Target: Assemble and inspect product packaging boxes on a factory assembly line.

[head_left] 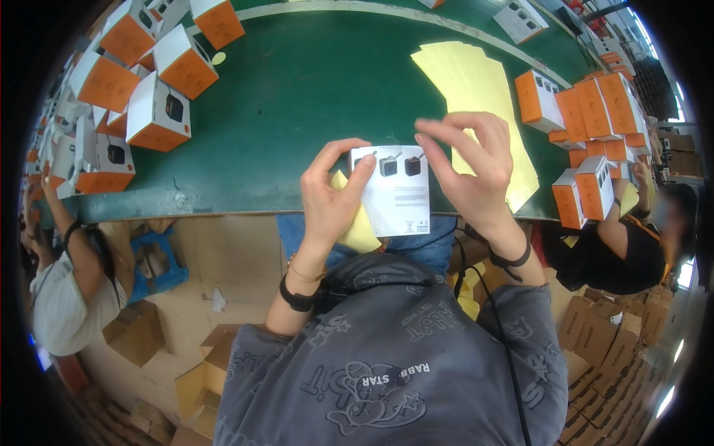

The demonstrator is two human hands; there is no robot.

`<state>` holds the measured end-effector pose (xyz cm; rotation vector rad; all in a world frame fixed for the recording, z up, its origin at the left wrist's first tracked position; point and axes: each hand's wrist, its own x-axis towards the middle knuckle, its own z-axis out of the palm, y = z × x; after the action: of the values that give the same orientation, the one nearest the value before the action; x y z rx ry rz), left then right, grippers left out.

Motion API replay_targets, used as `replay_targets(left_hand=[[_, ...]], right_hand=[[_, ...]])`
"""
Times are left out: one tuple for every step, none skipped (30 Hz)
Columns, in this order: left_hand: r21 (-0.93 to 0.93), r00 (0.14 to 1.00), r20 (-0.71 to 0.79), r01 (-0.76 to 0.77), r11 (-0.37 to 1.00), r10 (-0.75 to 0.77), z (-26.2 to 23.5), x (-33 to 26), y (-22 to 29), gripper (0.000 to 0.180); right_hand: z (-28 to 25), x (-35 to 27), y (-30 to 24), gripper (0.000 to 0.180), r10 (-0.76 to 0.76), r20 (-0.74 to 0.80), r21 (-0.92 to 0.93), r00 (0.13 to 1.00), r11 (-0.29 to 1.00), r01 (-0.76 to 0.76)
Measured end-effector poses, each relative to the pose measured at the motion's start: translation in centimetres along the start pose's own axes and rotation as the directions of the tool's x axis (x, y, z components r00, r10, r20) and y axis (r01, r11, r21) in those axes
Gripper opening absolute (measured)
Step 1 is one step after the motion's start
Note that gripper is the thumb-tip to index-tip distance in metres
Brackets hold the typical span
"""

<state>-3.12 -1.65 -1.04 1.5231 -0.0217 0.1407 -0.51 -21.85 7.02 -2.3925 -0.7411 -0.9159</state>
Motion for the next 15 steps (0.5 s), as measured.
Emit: replay_targets(left_hand=[[0.012, 1.0, -0.002, -0.007, 1.0, 0.007, 0.0, 0.0, 0.0, 0.019], [0.024, 1.0, -0.004, -0.014, 1.0, 0.014, 0.0, -0.1, 0.0, 0.019], [0.024, 1.0, -0.001, -0.016, 1.0, 0.016, -0.1, 0.0, 0.0, 0.019], [0.014, 1.0, 0.001, -0.011, 1.0, 0.011, -0.1, -0.1, -0.1, 0.019], [0.003, 1.0, 0.002, -0.006, 1.0, 0.006, -0.1, -0.1, -0.2, 0.018], [0.005, 1.0, 0.003, -0.008, 1.0, 0.008, 0.0, -0.1, -0.1, 0.018], [-0.008, 1.0, 0.005, -0.005, 1.0, 0.005, 0.0, -0.1, -0.1, 0.018], [-0.02, 1.0, 0.006, -0.001, 1.0, 0.001, 0.0, -0.1, -0.1, 0.018], [-0.019, 1.0, 0.007, -0.003, 1.0, 0.003, 0.0, 0.0, -0.2, 0.018], [-0.024, 1.0, 0.009, 0.004, 1.0, -0.004, 0.0, 0.0, -0.2, 0.018], [-0.03, 1.0, 0.012, 0.011, 0.999, -0.011, 0.1, 0.0, -0.3, 0.018], [-0.029, 1.0, 0.013, 0.011, 1.0, -0.01, 0.0, 0.0, -0.5, 0.018], [0.006, 0.999, 0.026, -0.041, 0.999, 0.041, -0.1, 0.1, -0.6, 0.018], [0.04, 0.995, 0.041, -0.094, 0.995, 0.092, -0.2, 0.1, -0.7, 0.018], [0.04, 0.995, 0.042, -0.095, 0.995, 0.094, -0.2, 0.1, -0.8, 0.018]], right_hand=[[-0.1, -0.3, 0.0, 0.035, 0.011, 0.069, 0.035, 0.998, 0.999, -0.014], [-0.1, -0.7, 0.1, 0.026, 0.02, 0.139, 0.069, 0.99, 0.997, -0.03], [0.2, -0.8, 0.0, 0.023, 0.007, 0.174, 0.113, 0.985, 0.993, -0.027], [0.5, -0.9, 0.0, 0.023, 0.008, 0.172, 0.112, 0.985, 0.993, -0.028], [0.8, -1.1, 0.1, 0.024, -0.038, 0.187, 0.117, 0.982, 0.993, 0.016], [1.2, -1.3, 0.3, 0.024, -0.086, 0.201, 0.124, 0.976, 0.99, 0.062], [1.4, -1.7, 0.6, 0.022, -0.08, 0.23, 0.139, 0.97, 0.989, 0.049], [1.6, -1.8, 0.7, 0.022, -0.08, 0.228, 0.139, 0.97, 0.989, 0.049], [1.8, -1.9, 0.7, 0.022, -0.074, 0.241, 0.139, 0.968, 0.989, 0.041], [1.9, -2.0, 0.7, 0.021, -0.069, 0.254, 0.139, 0.965, 0.99, 0.034], [2.0, -2.0, 0.8, 0.021, -0.068, 0.252, 0.138, 0.965, 0.99, 0.034], [2.0, -2.0, 0.7, 0.02, -0.044, 0.271, 0.139, 0.962, 0.99, 0.006], [1.9, -2.0, 0.7, 0.02, -0.02, 0.289, 0.14, 0.957, 0.99, -0.022], [1.9, -1.9, 0.7, 0.02, -0.019, 0.287, 0.138, 0.958, 0.99, -0.021], [1.9, -1.9, 0.6, 0.019, 0.0, 0.304, 0.146, 0.953, 0.988, -0.047]])
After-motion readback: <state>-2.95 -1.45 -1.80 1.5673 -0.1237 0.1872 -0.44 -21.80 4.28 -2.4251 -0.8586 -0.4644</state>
